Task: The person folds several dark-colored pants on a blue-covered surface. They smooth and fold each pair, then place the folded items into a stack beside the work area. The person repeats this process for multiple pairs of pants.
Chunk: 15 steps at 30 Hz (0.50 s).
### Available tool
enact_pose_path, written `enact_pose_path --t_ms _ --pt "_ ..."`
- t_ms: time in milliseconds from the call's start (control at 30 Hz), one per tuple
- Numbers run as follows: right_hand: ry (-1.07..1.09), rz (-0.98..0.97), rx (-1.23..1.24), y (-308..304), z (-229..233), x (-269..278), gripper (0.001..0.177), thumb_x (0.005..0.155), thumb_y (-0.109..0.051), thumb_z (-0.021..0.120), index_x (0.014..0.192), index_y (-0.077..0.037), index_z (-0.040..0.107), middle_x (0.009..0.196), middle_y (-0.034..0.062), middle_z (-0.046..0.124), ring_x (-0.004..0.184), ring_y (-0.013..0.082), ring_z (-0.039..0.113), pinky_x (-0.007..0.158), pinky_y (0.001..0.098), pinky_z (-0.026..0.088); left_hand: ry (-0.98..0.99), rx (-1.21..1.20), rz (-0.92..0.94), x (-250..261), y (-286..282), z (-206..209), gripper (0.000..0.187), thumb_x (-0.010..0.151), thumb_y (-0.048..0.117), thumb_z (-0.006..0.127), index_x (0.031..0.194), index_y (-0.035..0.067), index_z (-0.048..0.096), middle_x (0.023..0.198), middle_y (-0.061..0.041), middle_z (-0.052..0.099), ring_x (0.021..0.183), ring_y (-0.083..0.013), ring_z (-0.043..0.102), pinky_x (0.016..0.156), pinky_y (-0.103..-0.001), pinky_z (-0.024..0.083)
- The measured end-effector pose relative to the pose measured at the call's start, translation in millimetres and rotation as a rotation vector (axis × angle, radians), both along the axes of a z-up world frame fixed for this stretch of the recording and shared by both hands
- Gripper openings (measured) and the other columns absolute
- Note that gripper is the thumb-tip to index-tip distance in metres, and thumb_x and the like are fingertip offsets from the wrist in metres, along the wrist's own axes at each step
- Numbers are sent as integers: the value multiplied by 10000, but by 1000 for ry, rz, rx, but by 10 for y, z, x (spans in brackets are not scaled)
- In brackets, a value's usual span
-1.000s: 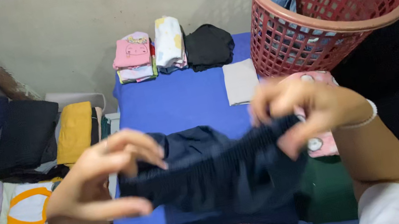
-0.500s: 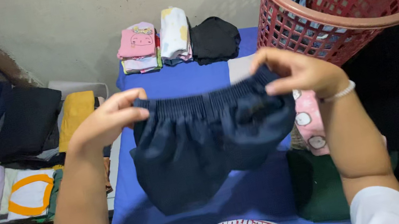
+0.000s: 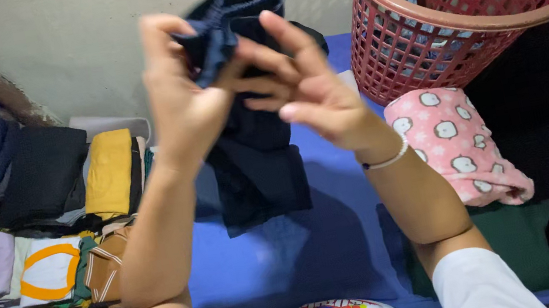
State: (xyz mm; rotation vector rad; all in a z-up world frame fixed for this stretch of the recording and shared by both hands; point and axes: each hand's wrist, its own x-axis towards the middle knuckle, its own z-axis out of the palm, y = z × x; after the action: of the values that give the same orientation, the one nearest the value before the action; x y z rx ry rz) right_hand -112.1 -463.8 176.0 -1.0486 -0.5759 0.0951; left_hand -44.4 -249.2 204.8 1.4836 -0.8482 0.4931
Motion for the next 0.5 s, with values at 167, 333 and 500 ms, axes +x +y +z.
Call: enact_pose_path --t_ms 167,333,500 --pt "-125 -827 -280 -223 -884 535 208 1110 -184 549 1195 -5 612 1069 134 686 1021 190 650 942 362 525 -163 -50 198 110 606 191 638 906 54 861 1349 86 403 1270 -41 415 1081 -116 388 950 -309 332" --pt "282 -134 -256 -149 -1845 732 626 1041 -561 362 1342 -95 651 1394 92 640 1311 230 581 1145 424 410 -426 53 257 175 951 237 873 1041 72 866 1636 214 243 1625 -1 359 1538 -103 279 1320 -274 169" --pt "187 82 187 59 -1646 520 692 987 -592 482 1510 -146 557 1596 110 447 1481 260 416 1241 471 314 -490 71 240 390 966 438 717 1034 130 874 1535 157 361 1488 -57 484 1418 -185 452 1228 -342 336"
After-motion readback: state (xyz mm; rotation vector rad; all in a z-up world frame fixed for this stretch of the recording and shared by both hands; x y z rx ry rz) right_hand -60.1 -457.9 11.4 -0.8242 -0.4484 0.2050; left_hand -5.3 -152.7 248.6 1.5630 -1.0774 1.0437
